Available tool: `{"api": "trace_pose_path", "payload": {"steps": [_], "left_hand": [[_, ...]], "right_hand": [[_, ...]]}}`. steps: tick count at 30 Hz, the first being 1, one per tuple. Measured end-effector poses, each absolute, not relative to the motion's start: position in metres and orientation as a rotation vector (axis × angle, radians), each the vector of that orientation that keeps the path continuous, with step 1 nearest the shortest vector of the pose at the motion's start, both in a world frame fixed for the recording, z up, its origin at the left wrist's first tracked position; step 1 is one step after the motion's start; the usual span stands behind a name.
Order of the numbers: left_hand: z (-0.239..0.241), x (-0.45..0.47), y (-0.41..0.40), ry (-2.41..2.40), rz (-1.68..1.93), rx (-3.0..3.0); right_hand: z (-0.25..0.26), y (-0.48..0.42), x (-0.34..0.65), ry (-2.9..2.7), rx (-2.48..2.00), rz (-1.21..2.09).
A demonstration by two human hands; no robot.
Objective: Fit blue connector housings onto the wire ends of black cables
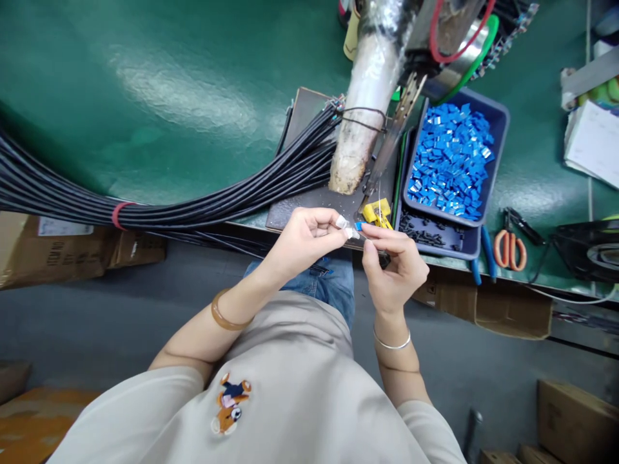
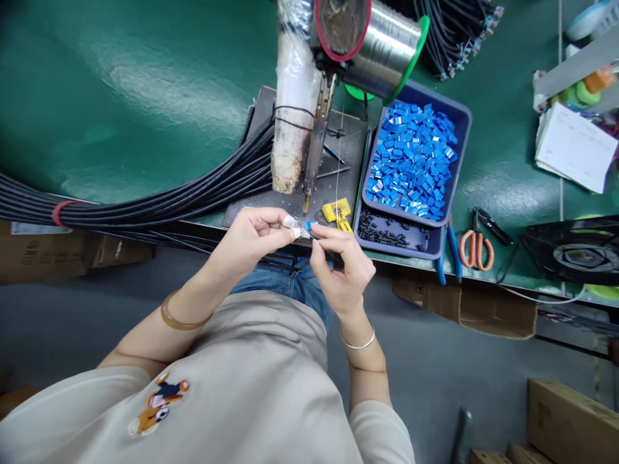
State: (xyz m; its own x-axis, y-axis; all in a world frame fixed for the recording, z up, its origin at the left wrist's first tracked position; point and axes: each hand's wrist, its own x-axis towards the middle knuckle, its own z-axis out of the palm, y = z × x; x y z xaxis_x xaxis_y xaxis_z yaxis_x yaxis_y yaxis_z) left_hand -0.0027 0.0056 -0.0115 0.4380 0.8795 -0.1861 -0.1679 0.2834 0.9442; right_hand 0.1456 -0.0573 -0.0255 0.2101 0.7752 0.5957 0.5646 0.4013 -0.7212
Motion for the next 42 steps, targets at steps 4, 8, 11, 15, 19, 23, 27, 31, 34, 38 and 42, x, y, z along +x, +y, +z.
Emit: {"api": "trace_pose_path", "payload": {"steps": [4, 8, 11, 15, 19, 23, 27, 31, 34, 38, 42], "left_hand": [[-0.009, -0.002, 0.009, 0.853, 0.834, 1.056], [-0.006, -0.001, 0.01, 0.86, 0.835, 1.059], [-0.006, 0.0, 0.011, 0.863, 0.839, 1.057], [-0.007, 0.0, 0.012, 0.864, 0.843, 1.066], [-0.007, 0.002, 0.013, 0.861, 0.855, 1.057], [-0.005, 0.004, 0.015, 0.858, 0.887, 1.017], [-0.003, 0.005, 0.016, 0.864, 0.907, 0.998], [-0.004, 0.005, 0.016, 0.887, 0.915, 0.991], [-0.004, 0.005, 0.016, 0.889, 0.927, 0.998], [-0.004, 0.004, 0.016, 0.889, 0.927, 1.001], [-0.002, 0.004, 0.016, 0.883, 0.921, 1.013]], "right_hand": [[-0.025, -0.056, 0.147, -1.529, -1.279, 0.16], [-0.024, -0.054, 0.149, -1.576, -1.273, 0.111], [-0.023, -0.053, 0.15, -1.614, -1.251, 0.065], [-0.023, -0.05, 0.15, -1.647, -1.229, 0.0], [-0.021, -0.047, 0.151, -1.666, -1.245, -0.057], [-0.019, -0.044, 0.151, -1.682, -1.249, -0.078], [-0.018, -0.042, 0.152, -1.688, -1.256, -0.095], [-0.018, -0.042, 0.152, -1.706, -1.266, -0.095], [-0.016, -0.042, 0.152, -1.712, -1.266, -0.103], [-0.015, -0.042, 0.151, -1.711, -1.264, -0.099], [-0.014, -0.041, 0.151, -1.706, -1.248, -0.094]]}}
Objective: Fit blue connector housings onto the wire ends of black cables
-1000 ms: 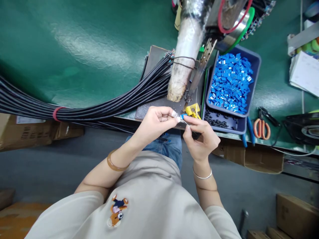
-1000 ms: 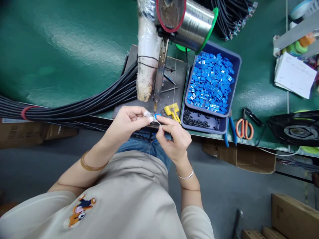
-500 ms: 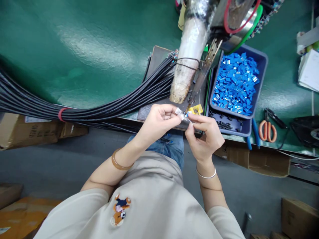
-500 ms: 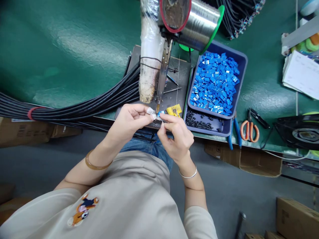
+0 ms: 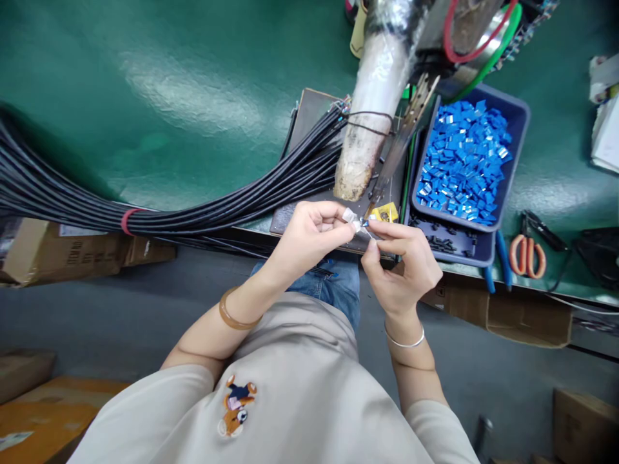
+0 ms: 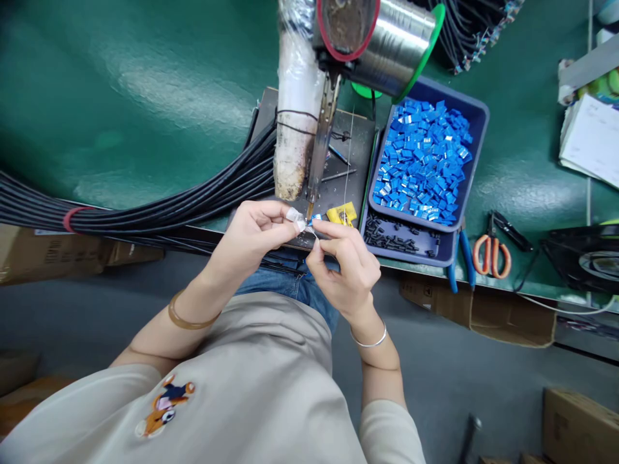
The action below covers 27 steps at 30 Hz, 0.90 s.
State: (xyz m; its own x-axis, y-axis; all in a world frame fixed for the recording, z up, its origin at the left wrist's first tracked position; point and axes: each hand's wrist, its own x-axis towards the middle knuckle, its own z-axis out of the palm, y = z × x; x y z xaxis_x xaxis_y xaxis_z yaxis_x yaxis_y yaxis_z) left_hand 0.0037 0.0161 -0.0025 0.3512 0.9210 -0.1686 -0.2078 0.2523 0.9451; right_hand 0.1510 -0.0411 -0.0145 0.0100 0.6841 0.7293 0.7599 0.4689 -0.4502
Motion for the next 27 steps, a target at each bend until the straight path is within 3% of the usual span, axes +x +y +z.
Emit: {"api": "trace_pose_path", "payload": {"steps": [27], "left_hand": [[-0.0043, 0.0017, 0.0155, 0.877, 0.889, 1.017]], "right_hand": [[-0.0129, -0.0409, 0.1518, -1.727, -1.247, -0.009]]}}
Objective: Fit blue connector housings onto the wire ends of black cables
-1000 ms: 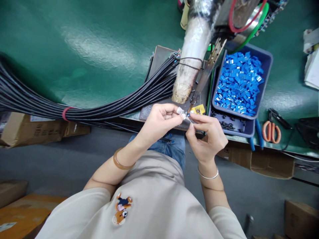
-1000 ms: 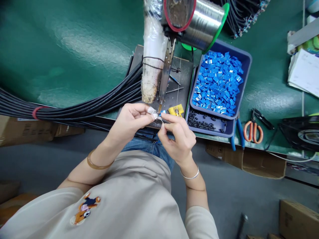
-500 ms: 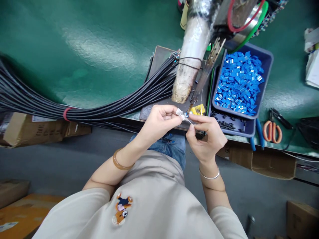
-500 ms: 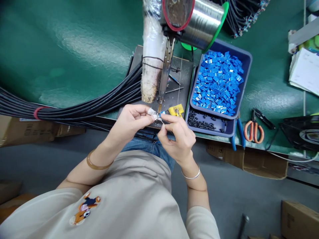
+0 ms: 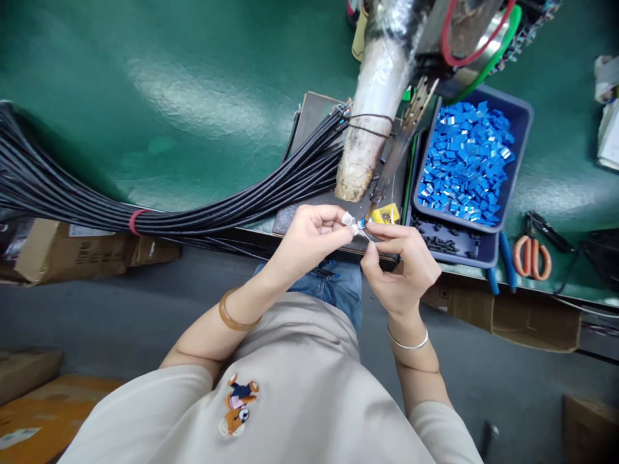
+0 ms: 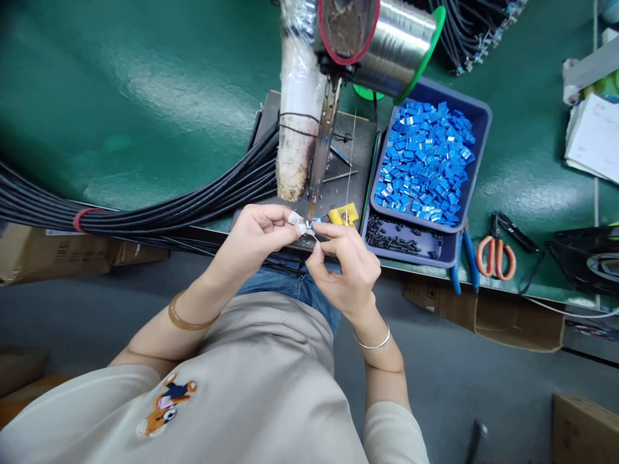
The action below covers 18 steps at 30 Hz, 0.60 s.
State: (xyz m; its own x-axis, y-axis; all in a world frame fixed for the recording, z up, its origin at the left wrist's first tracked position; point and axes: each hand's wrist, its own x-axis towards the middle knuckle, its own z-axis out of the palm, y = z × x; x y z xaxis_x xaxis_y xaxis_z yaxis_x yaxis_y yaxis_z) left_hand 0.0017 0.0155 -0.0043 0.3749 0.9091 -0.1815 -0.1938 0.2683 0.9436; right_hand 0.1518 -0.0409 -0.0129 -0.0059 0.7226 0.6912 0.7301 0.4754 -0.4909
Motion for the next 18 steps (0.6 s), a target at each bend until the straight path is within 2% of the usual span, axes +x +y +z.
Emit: {"api": "trace_pose_path", "payload": {"steps": [11, 18], "left_hand": [[-0.0038, 0.0008, 0.011, 0.819, 0.832, 0.957], [-0.0055, -0.001, 0.0103, 0.81, 0.837, 1.0]], "right_hand": [[-0.0176, -0.0484, 0.1508, -1.677, -1.251, -0.129], [-0.017, -0.0492, 0.1527, -1.636, -1.257, 0.031]]}}
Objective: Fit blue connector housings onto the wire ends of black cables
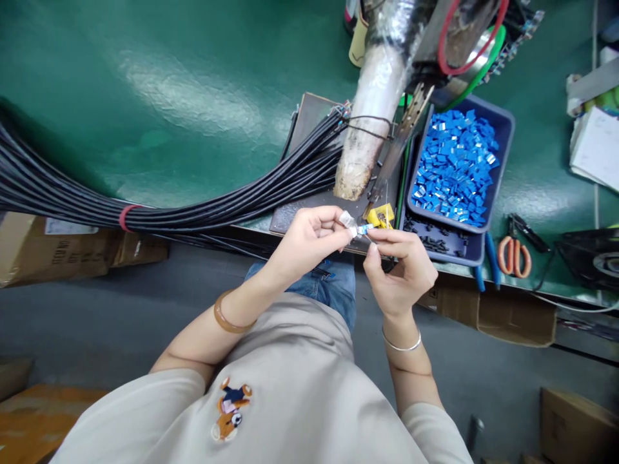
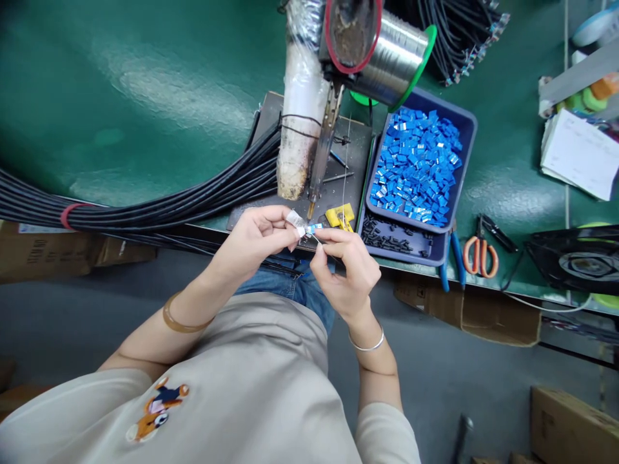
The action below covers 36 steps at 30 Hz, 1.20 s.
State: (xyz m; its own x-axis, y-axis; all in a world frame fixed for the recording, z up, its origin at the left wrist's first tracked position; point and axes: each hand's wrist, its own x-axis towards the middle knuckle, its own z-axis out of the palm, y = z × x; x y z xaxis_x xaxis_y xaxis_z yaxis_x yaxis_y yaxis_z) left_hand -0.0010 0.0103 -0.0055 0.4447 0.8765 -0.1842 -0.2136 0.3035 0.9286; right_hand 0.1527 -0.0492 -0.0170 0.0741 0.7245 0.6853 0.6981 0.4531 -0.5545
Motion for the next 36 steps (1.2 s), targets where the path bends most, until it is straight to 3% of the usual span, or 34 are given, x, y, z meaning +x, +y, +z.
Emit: {"api": "trace_pose_path", "payload": {"steps": [36], "left_hand": [[-0.001, 0.002, 0.015, 0.848, 0.835, 1.031]], "right_hand": [[-0.007, -0.042, 0.15, -1.683, -1.285, 0.046]]}}
